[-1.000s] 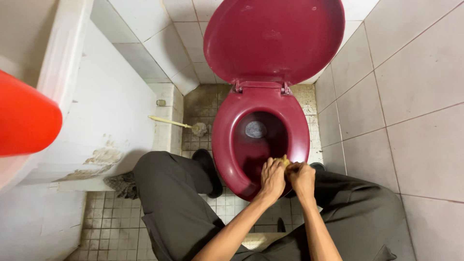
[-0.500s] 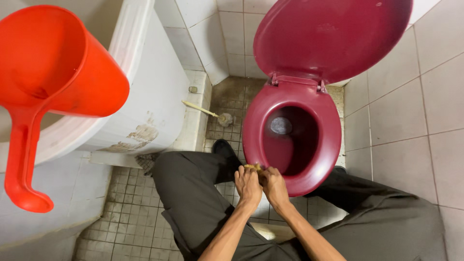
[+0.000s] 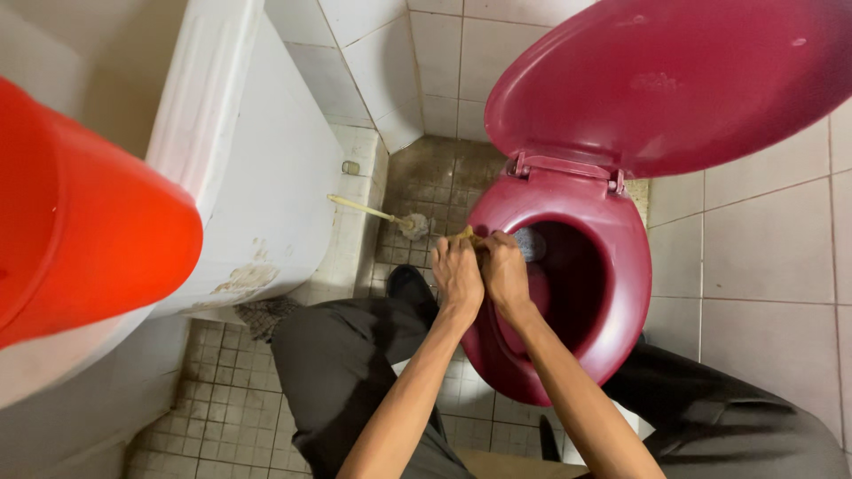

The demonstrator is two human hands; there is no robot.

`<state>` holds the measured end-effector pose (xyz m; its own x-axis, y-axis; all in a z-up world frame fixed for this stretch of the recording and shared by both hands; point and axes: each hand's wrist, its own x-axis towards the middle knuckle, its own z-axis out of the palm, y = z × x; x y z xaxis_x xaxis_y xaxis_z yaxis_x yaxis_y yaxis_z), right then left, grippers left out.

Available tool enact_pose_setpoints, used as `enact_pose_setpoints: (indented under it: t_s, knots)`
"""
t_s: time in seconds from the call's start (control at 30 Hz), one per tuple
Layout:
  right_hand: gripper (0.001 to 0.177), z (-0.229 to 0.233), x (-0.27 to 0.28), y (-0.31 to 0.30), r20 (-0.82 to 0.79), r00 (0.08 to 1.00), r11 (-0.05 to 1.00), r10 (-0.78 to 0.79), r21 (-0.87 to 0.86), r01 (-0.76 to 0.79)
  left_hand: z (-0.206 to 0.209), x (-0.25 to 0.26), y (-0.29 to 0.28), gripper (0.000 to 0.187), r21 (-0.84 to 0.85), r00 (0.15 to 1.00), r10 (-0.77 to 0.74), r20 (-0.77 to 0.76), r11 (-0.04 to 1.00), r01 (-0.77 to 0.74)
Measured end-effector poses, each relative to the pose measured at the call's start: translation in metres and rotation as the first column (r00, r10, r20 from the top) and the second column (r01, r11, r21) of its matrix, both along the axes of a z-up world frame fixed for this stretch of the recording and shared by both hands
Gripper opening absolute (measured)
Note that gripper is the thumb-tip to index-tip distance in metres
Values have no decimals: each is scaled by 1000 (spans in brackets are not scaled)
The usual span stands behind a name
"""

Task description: The person sits on the floor in front of a toilet and scrubs the rim and seat with a sponge. They then use a cloth and a spray bottle to wipe the toilet seat and rim.

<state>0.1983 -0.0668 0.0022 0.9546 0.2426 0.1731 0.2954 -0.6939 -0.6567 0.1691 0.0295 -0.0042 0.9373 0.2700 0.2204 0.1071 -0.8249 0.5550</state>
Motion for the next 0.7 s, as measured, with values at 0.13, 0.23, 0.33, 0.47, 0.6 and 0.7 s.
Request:
enact_pose_setpoints:
  t_s: [0.13,0.23,0.33,0.47,0.6,0.7]
  knots:
    - [18,2,53,-6,100,994,999,-47,-8,49,-5,58,-8,21,15,1000,-7,20,1000,6]
    - [16,3,84,-8,139,986,996,-89,25,87,-6,93,-15,15,-5,1000,-20,12,1000,20]
    - [16,3,98,-13,117,987,990,-110,105,98,-6,110,-14,15,-76,998,-31,52,997,35]
    - [16,-3,95,-11,118,980,985,-161,75,153,-9,100,-3,15,-158,996,-56,64,985,65]
    - [15,-5,81,-6,84,981,984,-177,42,174,-7,85,-6,14,-57,998,-34,47,998,37]
    - [17,-3,60,-5,4,990,989,-142,47,142,-8,64,0,17,-93,999,-12,31,996,15]
